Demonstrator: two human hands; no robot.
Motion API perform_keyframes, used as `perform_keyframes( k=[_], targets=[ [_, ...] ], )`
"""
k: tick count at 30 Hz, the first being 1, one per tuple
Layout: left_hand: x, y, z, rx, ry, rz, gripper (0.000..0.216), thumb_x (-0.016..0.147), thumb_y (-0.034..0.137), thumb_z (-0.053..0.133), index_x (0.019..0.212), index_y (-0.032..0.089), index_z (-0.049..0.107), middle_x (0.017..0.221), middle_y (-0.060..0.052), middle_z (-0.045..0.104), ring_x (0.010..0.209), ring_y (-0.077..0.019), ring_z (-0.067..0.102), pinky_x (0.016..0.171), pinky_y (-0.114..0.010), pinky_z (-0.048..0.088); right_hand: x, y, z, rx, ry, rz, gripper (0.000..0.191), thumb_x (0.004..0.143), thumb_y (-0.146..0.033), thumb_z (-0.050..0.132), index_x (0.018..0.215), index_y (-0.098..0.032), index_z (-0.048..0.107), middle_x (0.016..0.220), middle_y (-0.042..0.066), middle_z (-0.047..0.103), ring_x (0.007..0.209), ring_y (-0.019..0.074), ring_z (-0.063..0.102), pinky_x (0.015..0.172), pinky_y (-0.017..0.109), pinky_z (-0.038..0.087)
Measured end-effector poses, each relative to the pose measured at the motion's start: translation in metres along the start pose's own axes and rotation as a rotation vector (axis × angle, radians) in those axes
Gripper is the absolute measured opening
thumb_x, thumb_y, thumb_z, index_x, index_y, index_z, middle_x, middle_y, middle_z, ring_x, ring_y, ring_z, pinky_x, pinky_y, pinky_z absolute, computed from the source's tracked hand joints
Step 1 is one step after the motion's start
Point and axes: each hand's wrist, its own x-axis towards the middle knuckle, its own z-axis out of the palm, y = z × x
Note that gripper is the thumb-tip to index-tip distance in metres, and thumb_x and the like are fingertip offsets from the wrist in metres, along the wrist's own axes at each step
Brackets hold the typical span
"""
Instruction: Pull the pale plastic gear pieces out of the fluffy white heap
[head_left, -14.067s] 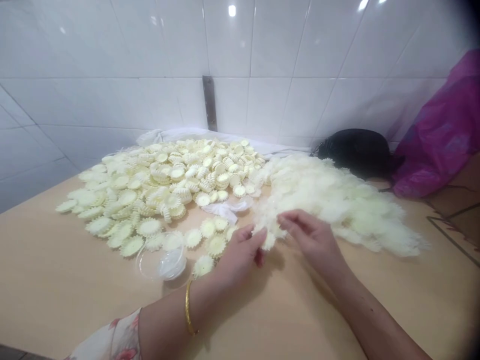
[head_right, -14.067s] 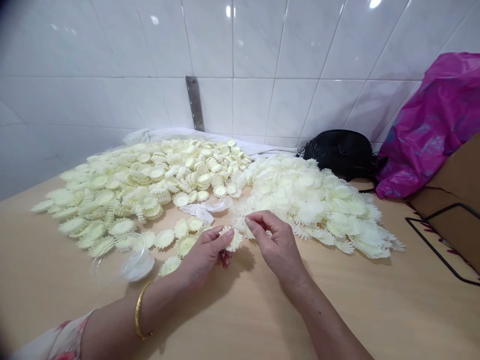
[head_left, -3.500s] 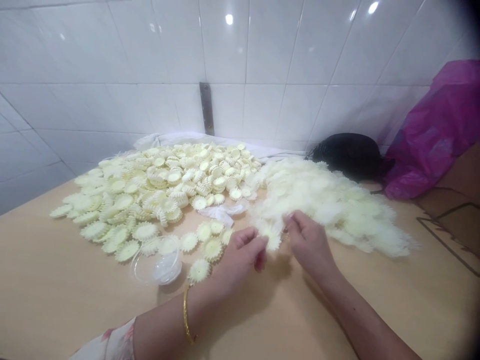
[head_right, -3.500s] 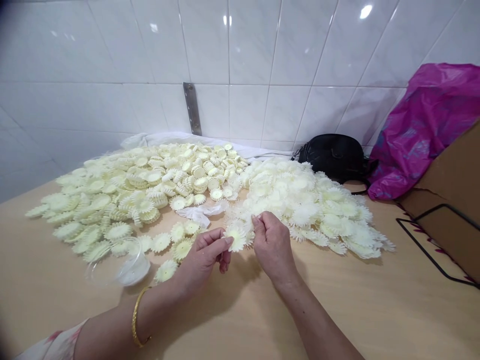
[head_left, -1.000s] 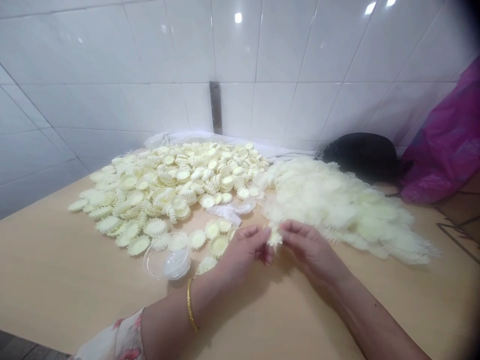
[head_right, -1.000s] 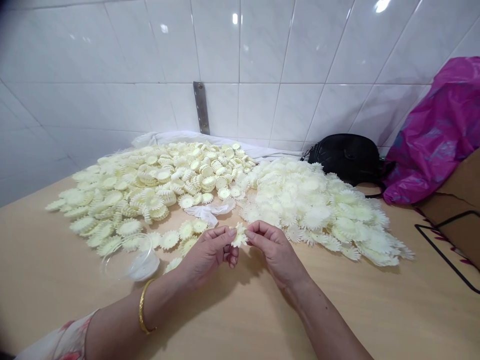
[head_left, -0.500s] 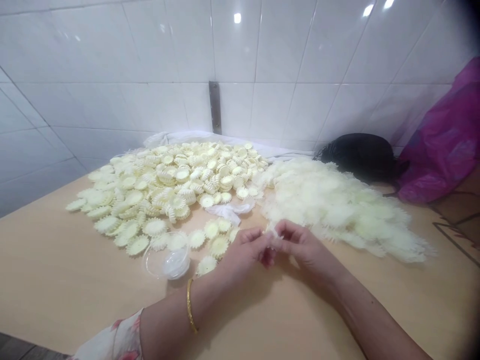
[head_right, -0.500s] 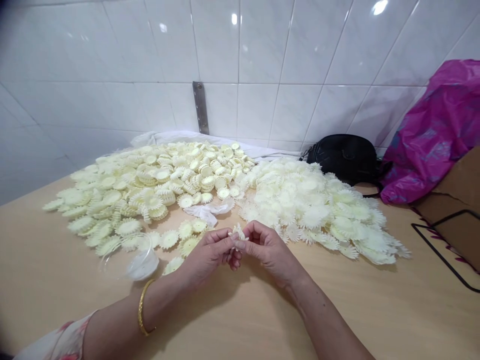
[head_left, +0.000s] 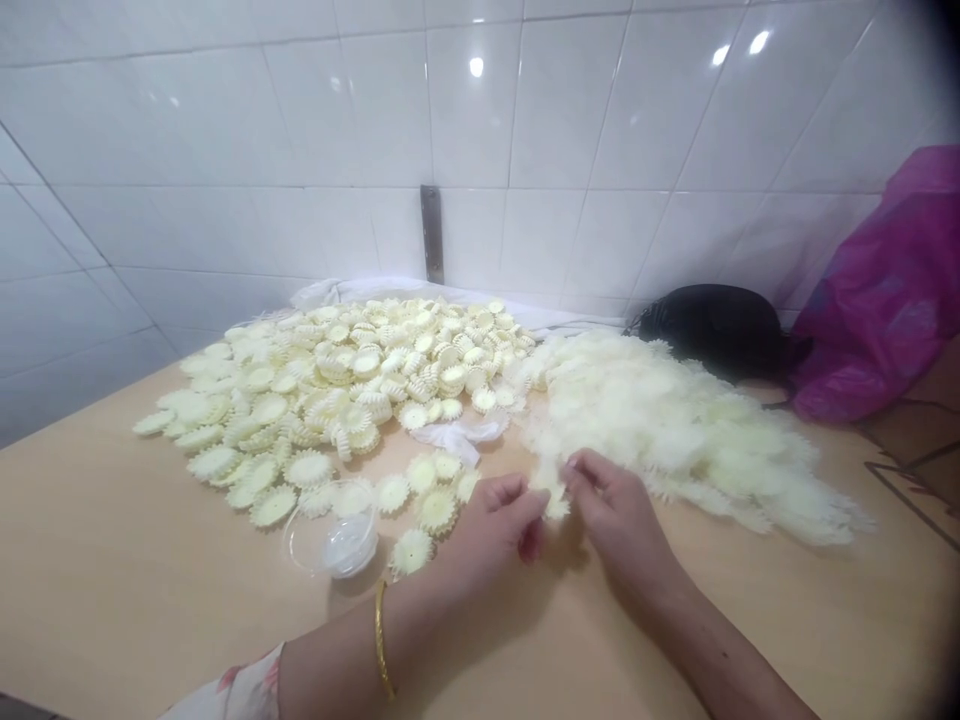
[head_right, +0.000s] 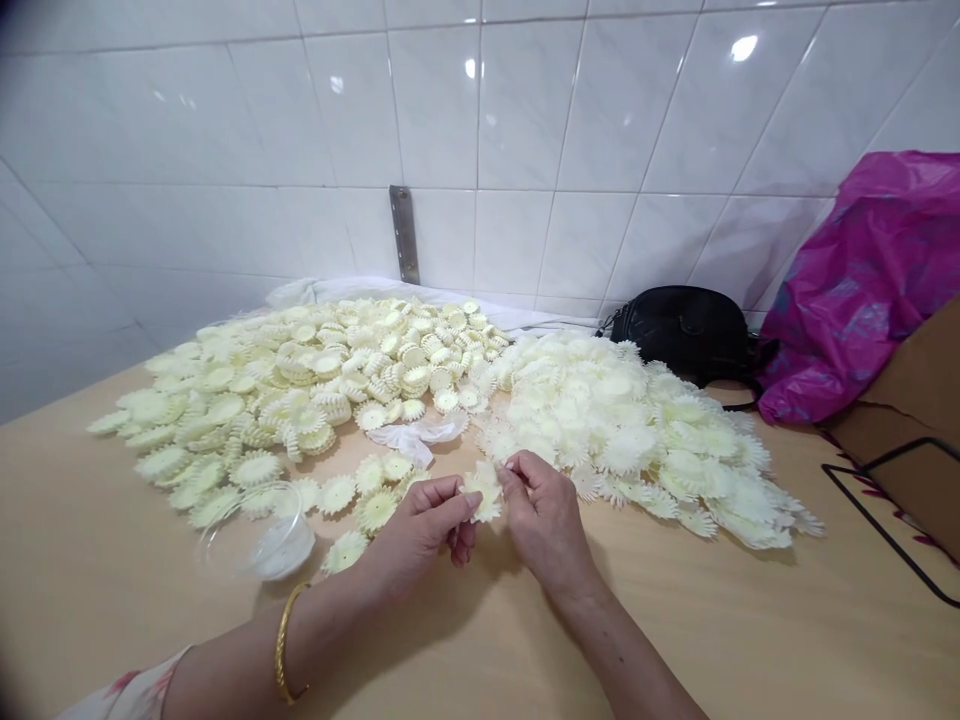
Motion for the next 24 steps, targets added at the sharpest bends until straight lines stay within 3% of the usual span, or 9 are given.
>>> perform_keyframes(
  k=[7,13,17,20,22,24],
  targets=[
    [-0.002,0.002,0.001,0.046,0.004,0.099,0.029,0.078,0.028,0.047,0.051,0.018,0.043,0.045,0.002,0.042,0.044,-0.0085,0.038,0.05,-0.024,0.032,0.005,0.0,0.003,-0.193,0.134,-0.1,0.027,0.083,-0.032,0.041,0.059,-0.021,0.038,0.053,-0.003,0.042,0.051,0.0128,0.041,0.05,0.024,0.032],
    [-0.009,0.009,0.002,0.016,0.053,0.135,0.03,0.075,0.026,0.052,0.05,0.018,0.038,0.043,0.004,0.043,0.044,-0.0078,0.04,0.052,-0.023,0.034,0.019,0.015,-0.023,-0.119,0.356,0.15,0.027,0.077,-0.037,0.048,0.056,-0.019,0.046,0.049,-0.002,0.047,0.047,0.0125,0.041,0.047,0.024,0.032],
    [-0.003,0.007,0.001,-0.034,0.078,0.065,0.024,0.075,0.031,0.053,0.057,0.015,0.05,0.054,-0.001,0.053,0.05,-0.0098,0.048,0.055,-0.025,0.037,0.019,0.013,-0.028,0.159,0.161,0.186,0.028,0.074,-0.038,0.054,0.055,-0.018,0.051,0.056,0.001,0.055,0.058,0.0142,0.05,0.058,0.025,0.039],
    [0.0,0.008,0.002,-0.114,0.12,0.001,0.016,0.072,0.026,0.057,0.083,0.015,0.06,0.053,0.0,0.053,0.049,-0.0105,0.048,0.054,-0.025,0.038,0.015,0.007,-0.022,0.303,-0.02,0.186,0.029,0.075,-0.04,0.055,0.057,-0.017,0.055,0.059,0.001,0.056,0.061,0.014,0.052,0.063,0.025,0.04],
    [0.001,0.01,0.003,-0.144,0.145,-0.052,0.028,0.072,0.024,0.057,0.099,0.017,0.058,0.05,0.002,0.052,0.047,-0.0107,0.048,0.053,-0.025,0.038,0.013,0.006,-0.017,0.345,-0.072,0.179,0.03,0.076,-0.041,0.055,0.057,-0.017,0.054,0.059,0.0,0.054,0.061,0.0136,0.051,0.063,0.025,0.04],
    [0.001,0.011,0.003,-0.172,0.146,-0.093,0.024,0.073,0.023,0.054,0.096,0.016,0.058,0.049,0.001,0.053,0.046,-0.0107,0.049,0.053,-0.025,0.037,0.011,0.005,-0.015,0.332,-0.082,0.151,0.031,0.078,-0.041,0.054,0.057,-0.018,0.052,0.058,0.0,0.052,0.061,0.0136,0.05,0.063,0.025,0.039]
  ],
)
